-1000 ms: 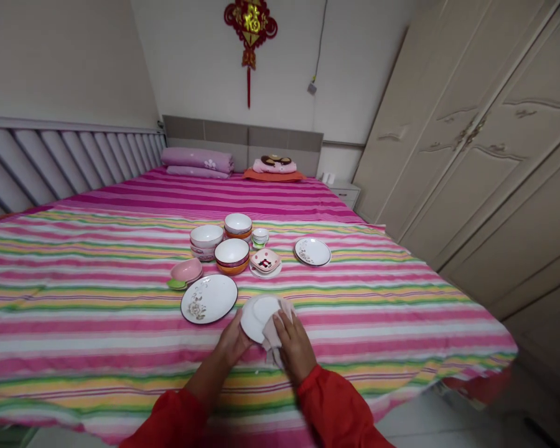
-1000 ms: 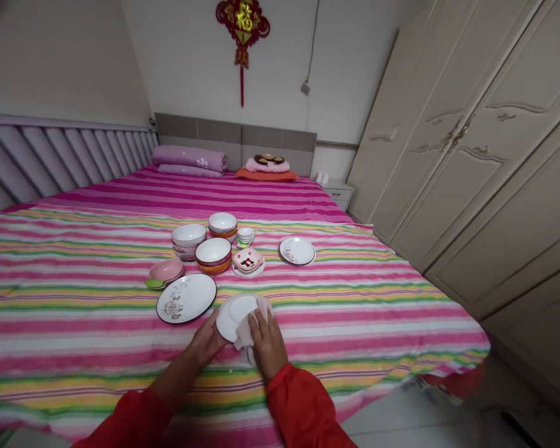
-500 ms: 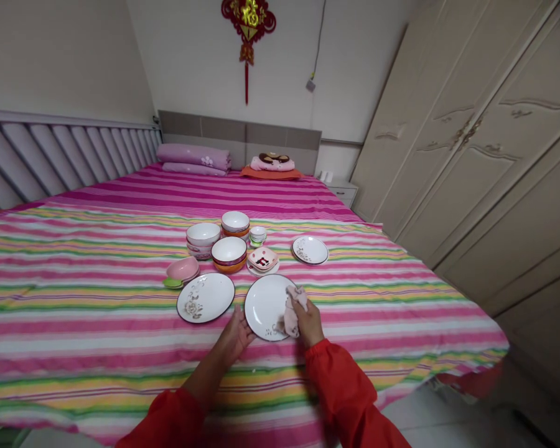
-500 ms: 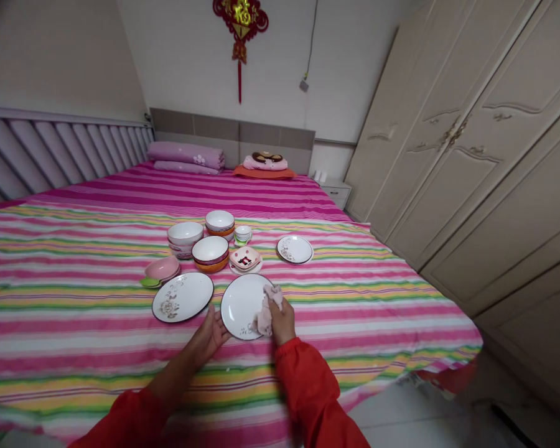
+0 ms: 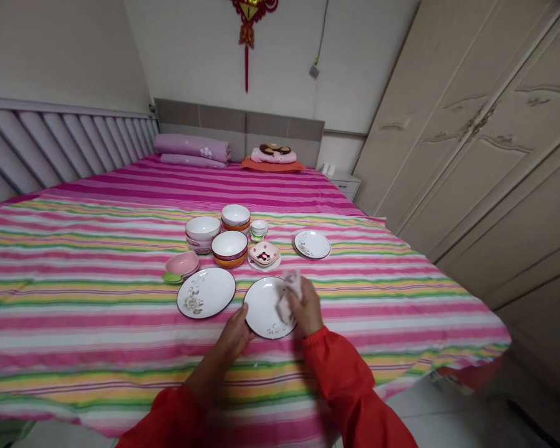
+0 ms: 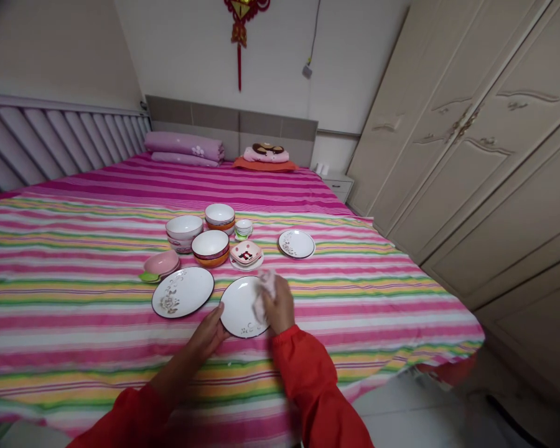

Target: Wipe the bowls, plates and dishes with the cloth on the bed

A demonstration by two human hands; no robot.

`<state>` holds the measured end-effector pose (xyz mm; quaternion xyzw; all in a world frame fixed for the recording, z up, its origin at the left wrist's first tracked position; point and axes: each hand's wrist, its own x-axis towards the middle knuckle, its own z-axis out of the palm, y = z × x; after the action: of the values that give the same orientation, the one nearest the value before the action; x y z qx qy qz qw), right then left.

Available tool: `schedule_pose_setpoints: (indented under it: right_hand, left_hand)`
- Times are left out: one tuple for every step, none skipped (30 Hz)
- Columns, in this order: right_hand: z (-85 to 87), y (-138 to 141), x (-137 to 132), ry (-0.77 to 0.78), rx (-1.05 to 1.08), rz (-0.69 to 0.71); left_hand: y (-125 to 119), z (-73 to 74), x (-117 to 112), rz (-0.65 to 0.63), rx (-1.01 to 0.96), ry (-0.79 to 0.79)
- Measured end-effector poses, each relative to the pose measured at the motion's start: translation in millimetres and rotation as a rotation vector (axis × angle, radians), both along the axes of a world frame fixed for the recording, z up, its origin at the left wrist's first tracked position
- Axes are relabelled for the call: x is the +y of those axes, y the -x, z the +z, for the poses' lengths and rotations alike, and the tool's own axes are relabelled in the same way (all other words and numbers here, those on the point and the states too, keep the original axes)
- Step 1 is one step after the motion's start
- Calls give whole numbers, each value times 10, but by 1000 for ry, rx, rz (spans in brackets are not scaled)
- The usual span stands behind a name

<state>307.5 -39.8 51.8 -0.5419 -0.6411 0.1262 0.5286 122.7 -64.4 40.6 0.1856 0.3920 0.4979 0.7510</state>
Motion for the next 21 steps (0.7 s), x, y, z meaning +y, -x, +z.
schedule_pose_setpoints:
  right_hand:
    - [-77, 88, -25, -8, -113, 97]
    - [-168, 176, -49, 8, -227, 143]
    - [-261, 259, -68, 35, -324, 150]
    - [-345, 334, -81, 71, -387, 130]
    - [-411, 398, -83, 105, -436, 115]
    - [-452, 452, -76, 133, -472, 105]
    - [-466, 499, -60, 153, -497, 110]
    - [-457, 540, -38, 166, -518, 130]
    - [-429, 577, -14, 177, -537, 158]
    - [-389, 611, 4, 188, -554, 192]
    - [-345, 641, 13, 199, -569, 230]
    - [-303, 665, 8, 206, -581, 271]
    - [-269, 682, -13, 203, -587, 310]
    - [-246, 688, -53, 190, -588, 345]
    - [-234, 680, -109, 168, -583, 376]
    - [-234, 656, -179, 142, -574, 399]
    - [-243, 615, -258, 120, -563, 412]
    - [-259, 557, -342, 104, -555, 417]
    - [-280, 484, -423, 97, -551, 410]
    - [-303, 400, -495, 96, -550, 389]
    - [-327, 308, -552, 99, -552, 356]
  left_hand:
    - [-2, -7, 3, -3, 1, -4]
    - [-3, -17, 8, -7, 0, -12]
    - [-3, -31, 12, -14, -3, -20]
    - [-1, -46, 17, -21, -9, -31]
    - [1, -63, 22, -27, -15, -44]
    - [3, -82, 27, -31, -21, -58]
    - [6, -101, 32, -30, -23, -69]
    - [8, -120, 38, -23, -19, -73]
    - [9, -139, 44, -11, -9, -67]
    - [9, -156, 50, 5, -1, -56]
    - [9, -169, 56, 20, 4, -44]
    - [8, -177, 60, 28, -1, -39]
    - [6, -179, 62, 34, -14, -43]
    - [3, -174, 61, 37, -31, -53]
    - [0, -164, 57, 39, -45, -65]
    - [-3, -149, 51, 42, -51, -73]
    - [-6, -131, 44, 47, -49, -76]
    - [-10, -113, 36, 49, -43, -75]
    - [-13, -97, 28, 43, -34, -69]
    - [-15, -85, 22, 31, -24, -60]
    - [-18, -77, 17, 20, -14, -48]
